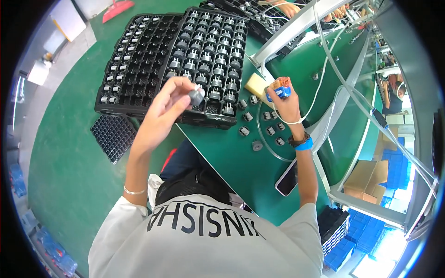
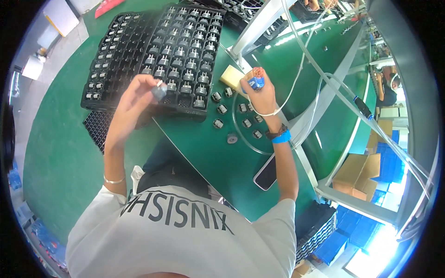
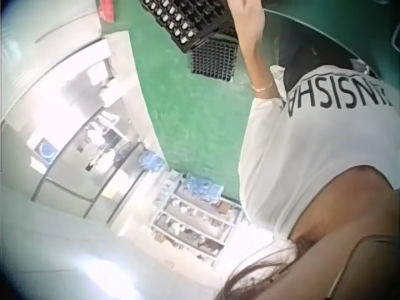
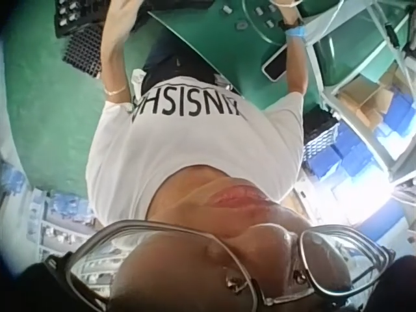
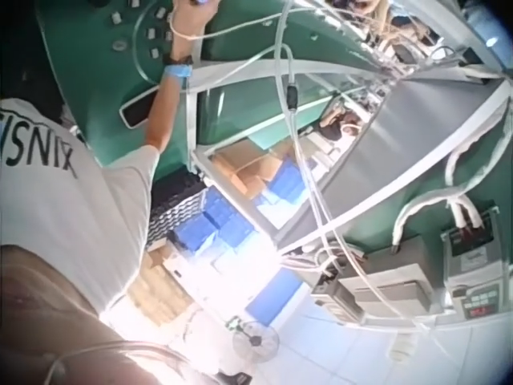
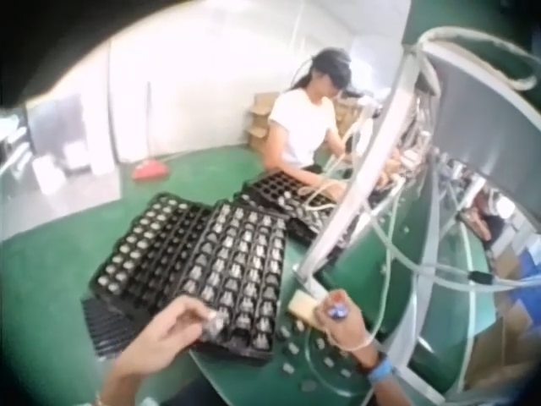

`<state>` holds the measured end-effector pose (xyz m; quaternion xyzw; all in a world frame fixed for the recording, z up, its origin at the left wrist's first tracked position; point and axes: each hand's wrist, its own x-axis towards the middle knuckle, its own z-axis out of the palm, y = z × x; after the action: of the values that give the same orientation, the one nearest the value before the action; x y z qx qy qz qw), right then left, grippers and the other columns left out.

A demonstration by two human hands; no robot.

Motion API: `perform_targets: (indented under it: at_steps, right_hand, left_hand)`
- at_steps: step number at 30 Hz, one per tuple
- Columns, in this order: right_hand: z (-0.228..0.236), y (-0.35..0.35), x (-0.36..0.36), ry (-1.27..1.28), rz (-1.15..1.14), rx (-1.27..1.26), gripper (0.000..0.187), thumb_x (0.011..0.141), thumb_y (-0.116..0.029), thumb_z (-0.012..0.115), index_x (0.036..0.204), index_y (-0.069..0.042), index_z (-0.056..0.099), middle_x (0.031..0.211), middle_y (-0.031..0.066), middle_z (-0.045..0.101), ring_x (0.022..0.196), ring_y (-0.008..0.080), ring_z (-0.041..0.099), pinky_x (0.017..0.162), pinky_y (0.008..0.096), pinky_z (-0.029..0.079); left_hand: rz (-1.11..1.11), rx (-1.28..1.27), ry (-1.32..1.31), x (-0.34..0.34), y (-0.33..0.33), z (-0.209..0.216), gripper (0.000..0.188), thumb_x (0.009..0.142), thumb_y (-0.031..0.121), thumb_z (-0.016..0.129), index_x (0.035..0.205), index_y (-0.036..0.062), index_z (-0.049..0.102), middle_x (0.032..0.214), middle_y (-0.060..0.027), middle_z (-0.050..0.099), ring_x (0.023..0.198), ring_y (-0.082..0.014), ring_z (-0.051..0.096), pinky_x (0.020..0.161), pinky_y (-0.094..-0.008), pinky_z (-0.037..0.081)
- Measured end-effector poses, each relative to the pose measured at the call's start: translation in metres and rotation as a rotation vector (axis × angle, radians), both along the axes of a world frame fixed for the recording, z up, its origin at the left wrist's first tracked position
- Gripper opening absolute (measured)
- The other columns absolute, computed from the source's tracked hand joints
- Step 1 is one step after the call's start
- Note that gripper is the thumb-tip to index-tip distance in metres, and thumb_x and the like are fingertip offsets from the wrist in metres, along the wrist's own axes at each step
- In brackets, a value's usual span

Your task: The person assembles small electronic components and plastic parts by hand, then places the assembled smartphone into a component tray.

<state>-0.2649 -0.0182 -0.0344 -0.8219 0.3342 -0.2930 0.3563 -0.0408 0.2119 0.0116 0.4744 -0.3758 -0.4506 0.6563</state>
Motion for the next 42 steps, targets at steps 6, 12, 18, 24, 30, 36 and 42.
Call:
perform_targets:
  at_steps: [6, 12, 18, 24, 30, 36, 42]
  right_hand:
    - [-0.019, -0.113, -0.039, -0.157, -0.263, -0.055, 0.024, 0.077, -0.014, 0.062, 0.094, 0.0, 0.052, 0.086, 0.0053, 0.058, 0.075, 0.0135, 0.055, 0.069, 0.0268, 0.043]
    - [-0.058, -0.175, -0.09, 0.095, -0.563, -0.585, 0.042, 0.075, -0.033, 0.061, 0.104, -0.004, 0.052, 0.076, 0.0184, 0.061, 0.072, 0.0321, 0.061, 0.067, 0.0382, 0.047]
    - [-0.013, -0.125, -0.063, 0.238, -0.648, -0.401, 0.034, 0.076, -0.02, 0.06, 0.102, 0.002, 0.052, 0.091, 0.0199, 0.058, 0.083, 0.0341, 0.057, 0.074, 0.038, 0.044]
    - [0.019, -0.054, -0.03, -0.302, -0.216, 0.119, 0.028, 0.078, -0.027, 0.062, 0.094, -0.004, 0.057, 0.08, 0.0036, 0.059, 0.072, 0.0183, 0.057, 0.063, 0.0295, 0.044]
    - [0.081, 0.078, 0.012, -0.505, 0.158, 1.036, 0.045, 0.08, -0.039, 0.054, 0.106, -0.004, 0.047, 0.097, 0.0075, 0.055, 0.088, 0.0138, 0.054, 0.075, 0.0257, 0.045]
    - [0.093, 0.098, 0.01, -0.369, 0.236, 0.952, 0.046, 0.081, -0.038, 0.051, 0.106, 0.001, 0.047, 0.097, 0.0085, 0.055, 0.087, 0.015, 0.056, 0.079, 0.0275, 0.045]
    - [0.087, 0.103, 0.008, -0.443, 0.239, 0.987, 0.047, 0.082, -0.039, 0.048, 0.108, 0.001, 0.046, 0.098, 0.0083, 0.054, 0.086, 0.0154, 0.056, 0.077, 0.0275, 0.045]
  left_hand:
    - [-0.08, -0.071, 0.265, -0.016, 0.023, 0.009, 0.019, 0.085, 0.011, 0.052, 0.101, 0.0044, 0.048, 0.096, -0.0036, 0.052, 0.086, -0.0099, 0.049, 0.077, -0.0248, 0.039]
    - [-0.087, 0.058, 0.259, -0.019, 0.025, 0.007, 0.023, 0.074, 0.005, 0.063, 0.095, 0.0023, 0.053, 0.095, -0.0069, 0.056, 0.09, -0.0135, 0.055, 0.079, -0.0252, 0.044]
    - [-0.103, 0.012, 0.307, -0.03, 0.029, 0.013, 0.021, 0.076, 0.001, 0.06, 0.095, 0.0015, 0.052, 0.095, -0.0075, 0.057, 0.09, -0.0139, 0.056, 0.082, -0.0266, 0.043]
    - [-0.118, -0.158, 0.32, -0.043, 0.009, 0.011, 0.022, 0.076, -0.008, 0.058, 0.096, -0.0034, 0.053, 0.101, -0.0078, 0.05, 0.091, -0.0128, 0.054, 0.084, -0.0258, 0.044]
    - [-0.117, -0.312, 0.171, -0.067, -0.026, 0.015, 0.021, 0.074, -0.009, 0.059, 0.095, -0.0049, 0.056, 0.1, -0.0088, 0.046, 0.093, -0.0152, 0.053, 0.083, -0.0256, 0.045]
    - [-0.097, -0.318, 0.165, -0.074, -0.026, 0.013, 0.027, 0.069, -0.014, 0.058, 0.095, -0.0047, 0.057, 0.101, -0.0104, 0.047, 0.094, -0.0173, 0.052, 0.081, -0.0278, 0.045]
    - [-0.09, -0.321, 0.17, -0.078, -0.019, 0.009, 0.02, 0.073, -0.009, 0.06, 0.093, -0.0048, 0.059, 0.1, -0.0086, 0.046, 0.086, -0.0163, 0.058, 0.078, -0.0258, 0.05]
